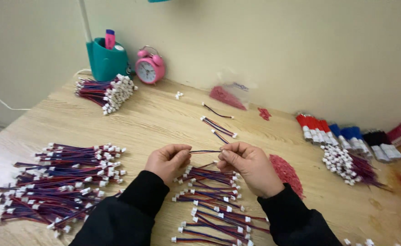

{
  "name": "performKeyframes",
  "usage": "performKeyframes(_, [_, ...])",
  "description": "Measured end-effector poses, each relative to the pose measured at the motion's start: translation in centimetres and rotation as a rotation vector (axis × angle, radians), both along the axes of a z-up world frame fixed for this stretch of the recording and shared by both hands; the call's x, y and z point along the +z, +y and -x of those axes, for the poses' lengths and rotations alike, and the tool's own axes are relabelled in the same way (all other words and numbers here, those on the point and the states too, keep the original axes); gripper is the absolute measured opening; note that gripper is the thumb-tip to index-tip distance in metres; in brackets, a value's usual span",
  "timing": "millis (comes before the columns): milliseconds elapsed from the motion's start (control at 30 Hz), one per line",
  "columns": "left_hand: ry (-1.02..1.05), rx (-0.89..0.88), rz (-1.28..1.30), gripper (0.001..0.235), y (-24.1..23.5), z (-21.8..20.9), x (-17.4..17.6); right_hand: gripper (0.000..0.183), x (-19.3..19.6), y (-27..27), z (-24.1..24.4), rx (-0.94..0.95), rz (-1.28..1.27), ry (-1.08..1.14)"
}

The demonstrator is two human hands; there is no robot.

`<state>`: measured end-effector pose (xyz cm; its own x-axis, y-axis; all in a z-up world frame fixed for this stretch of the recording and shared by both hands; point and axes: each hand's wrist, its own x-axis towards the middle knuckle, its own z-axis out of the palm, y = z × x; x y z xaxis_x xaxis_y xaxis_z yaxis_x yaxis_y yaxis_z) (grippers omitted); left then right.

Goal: Assembling small wire harnesses by sliding plastic sleeves onto the wires

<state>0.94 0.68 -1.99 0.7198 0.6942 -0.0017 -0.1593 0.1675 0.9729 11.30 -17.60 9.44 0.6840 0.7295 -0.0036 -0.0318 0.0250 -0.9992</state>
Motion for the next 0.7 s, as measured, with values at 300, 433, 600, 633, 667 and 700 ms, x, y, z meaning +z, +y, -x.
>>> performKeyframes(300, [-0.058, -0.003, 0.117, 0.019, 0.4, -0.7, -1.3, 0.018, -2.4, 2.0, -0.7, 0.029, -0.136, 0.24])
performKeyframes(433, [-0.025, -0.014, 0.088, 0.02, -0.2, 0.4, 0.5, 0.026, -1.7, 1.8, 0.1, 0.034, -0.143, 0.237])
performKeyframes(600, [-0.041, -0.011, 0.047, 0.02, 0.1, 0.3, 0.0, 0.024, -1.4, 1.9, 0.8, -0.025, -0.021, 0.07])
performKeyframes(633, [-0.037, -0.012, 0.044, 0.02, 0.2, 0.1, -0.3, 0.024, -1.3, 2.0, 0.9, -0.025, -0.024, 0.073])
performKeyframes(667, [-0.045, -0.009, 0.027, 0.02, 0.4, 0.0, -0.7, 0.025, -1.2, 2.0, 1.0, -0.039, -0.007, 0.002])
performKeyframes(700, [-0.052, -0.006, 0.01, 0.02, 0.5, 0.0, -1.0, 0.026, -1.2, 2.1, 1.1, -0.052, 0.01, -0.07])
